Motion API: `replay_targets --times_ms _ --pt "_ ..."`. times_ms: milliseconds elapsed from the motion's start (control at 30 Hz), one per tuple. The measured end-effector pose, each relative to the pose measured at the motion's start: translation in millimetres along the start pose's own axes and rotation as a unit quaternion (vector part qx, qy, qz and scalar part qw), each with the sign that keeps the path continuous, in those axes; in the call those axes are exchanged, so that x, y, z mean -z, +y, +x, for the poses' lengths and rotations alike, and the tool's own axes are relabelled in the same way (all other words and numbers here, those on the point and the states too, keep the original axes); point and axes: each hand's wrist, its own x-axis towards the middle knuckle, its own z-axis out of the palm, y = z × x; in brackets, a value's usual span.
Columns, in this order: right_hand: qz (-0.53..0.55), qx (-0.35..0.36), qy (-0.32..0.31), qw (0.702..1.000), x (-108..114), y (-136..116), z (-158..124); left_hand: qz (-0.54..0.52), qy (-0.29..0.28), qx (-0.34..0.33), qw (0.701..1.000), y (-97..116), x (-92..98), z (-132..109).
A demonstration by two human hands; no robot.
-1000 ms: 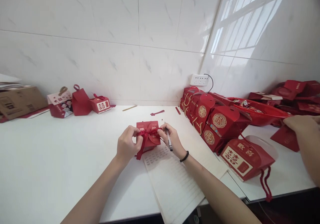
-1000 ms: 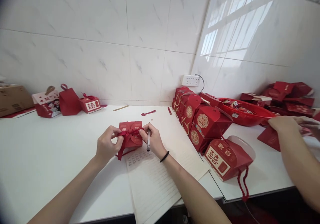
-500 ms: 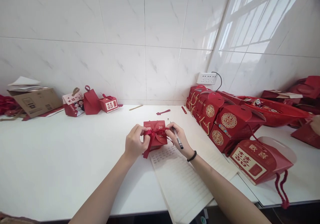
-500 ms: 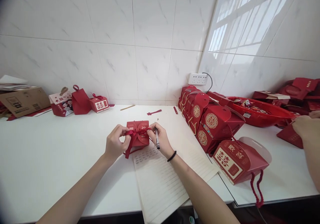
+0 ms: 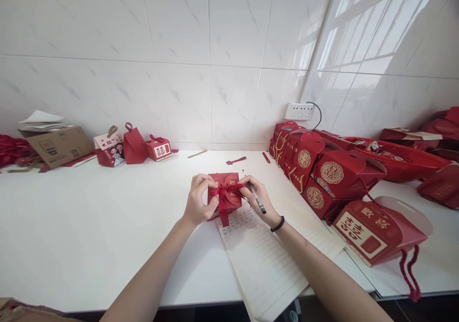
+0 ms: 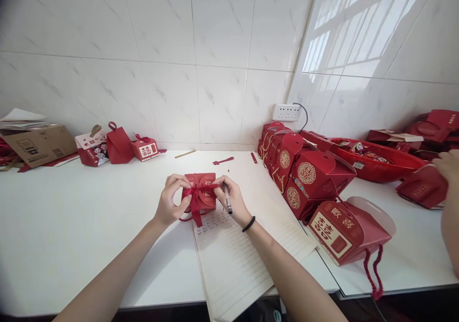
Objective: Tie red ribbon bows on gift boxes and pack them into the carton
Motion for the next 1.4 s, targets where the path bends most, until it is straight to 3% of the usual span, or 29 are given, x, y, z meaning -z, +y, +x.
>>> replay_targets --times_ms 267,500,867,1200,1400 --pt "0.009 0.002 -0.016 1.000 2 0 0 -0.146 -0.101 0.114 0.977 -1 3.1 0" --pt "0.056 -0.035 -0.011 0.998 6 10 0 -0.269 -0.063 0.204 0.939 -1 4.0 5" --pt "0.127 -0.052 0.004 0.991 6 18 1 -0.280 -0.034 0.230 0.931 -2 4.2 10" --pt "0.131 -0.062 -0.017 0.989 8 10 1 -0.312 -0.106 0.224 0.917 -3 15.1 13" --pt "0.119 -0.046 -0.018 0.992 10 11 1 -0.315 -0.106 0.238 0.913 0 14.1 14"
